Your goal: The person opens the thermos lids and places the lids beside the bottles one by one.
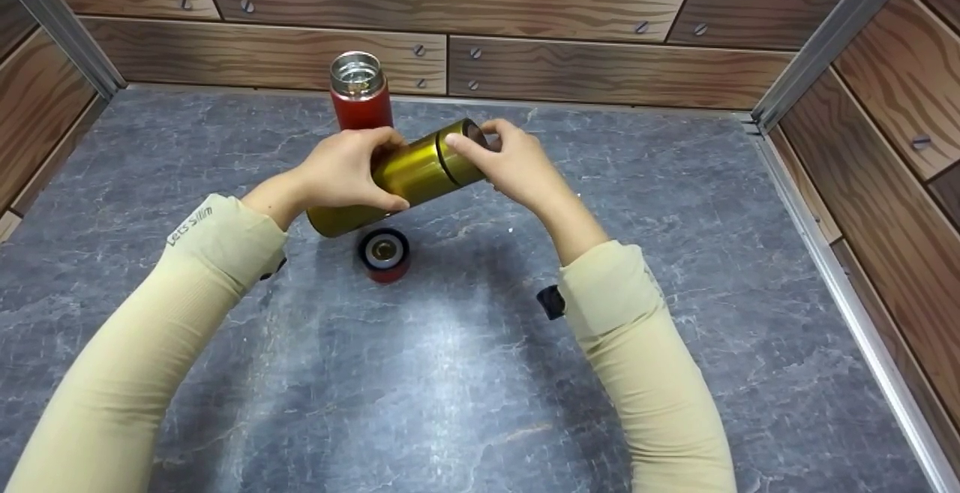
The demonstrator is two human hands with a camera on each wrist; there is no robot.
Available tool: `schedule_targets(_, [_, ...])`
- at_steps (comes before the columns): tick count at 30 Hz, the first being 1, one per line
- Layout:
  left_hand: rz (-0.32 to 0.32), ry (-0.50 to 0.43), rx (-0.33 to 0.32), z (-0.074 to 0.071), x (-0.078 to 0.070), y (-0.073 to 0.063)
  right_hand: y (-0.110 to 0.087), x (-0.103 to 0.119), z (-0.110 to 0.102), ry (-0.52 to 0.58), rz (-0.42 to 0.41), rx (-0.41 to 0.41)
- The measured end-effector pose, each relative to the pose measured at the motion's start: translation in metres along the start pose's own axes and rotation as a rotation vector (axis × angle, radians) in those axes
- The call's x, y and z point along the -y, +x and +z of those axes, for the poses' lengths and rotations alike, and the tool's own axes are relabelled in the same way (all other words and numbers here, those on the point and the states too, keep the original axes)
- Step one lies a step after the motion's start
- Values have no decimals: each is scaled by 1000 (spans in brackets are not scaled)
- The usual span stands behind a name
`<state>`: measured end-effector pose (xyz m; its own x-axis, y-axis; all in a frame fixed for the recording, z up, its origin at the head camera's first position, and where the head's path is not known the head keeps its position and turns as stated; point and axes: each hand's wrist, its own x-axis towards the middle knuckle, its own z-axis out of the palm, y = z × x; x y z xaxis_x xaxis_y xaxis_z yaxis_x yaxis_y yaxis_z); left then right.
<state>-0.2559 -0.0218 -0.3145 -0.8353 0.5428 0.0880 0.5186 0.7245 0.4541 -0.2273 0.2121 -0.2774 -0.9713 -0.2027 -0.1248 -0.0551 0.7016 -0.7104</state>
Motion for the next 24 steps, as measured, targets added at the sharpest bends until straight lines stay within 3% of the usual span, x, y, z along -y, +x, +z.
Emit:
schedule_targets(13, [4,7,0,0,0,-1,-1,-1,2,40,-19,-34])
schedule_targets(24, [12,36,9,-1,-1,-2,-3,-3,0,53,-80,-1])
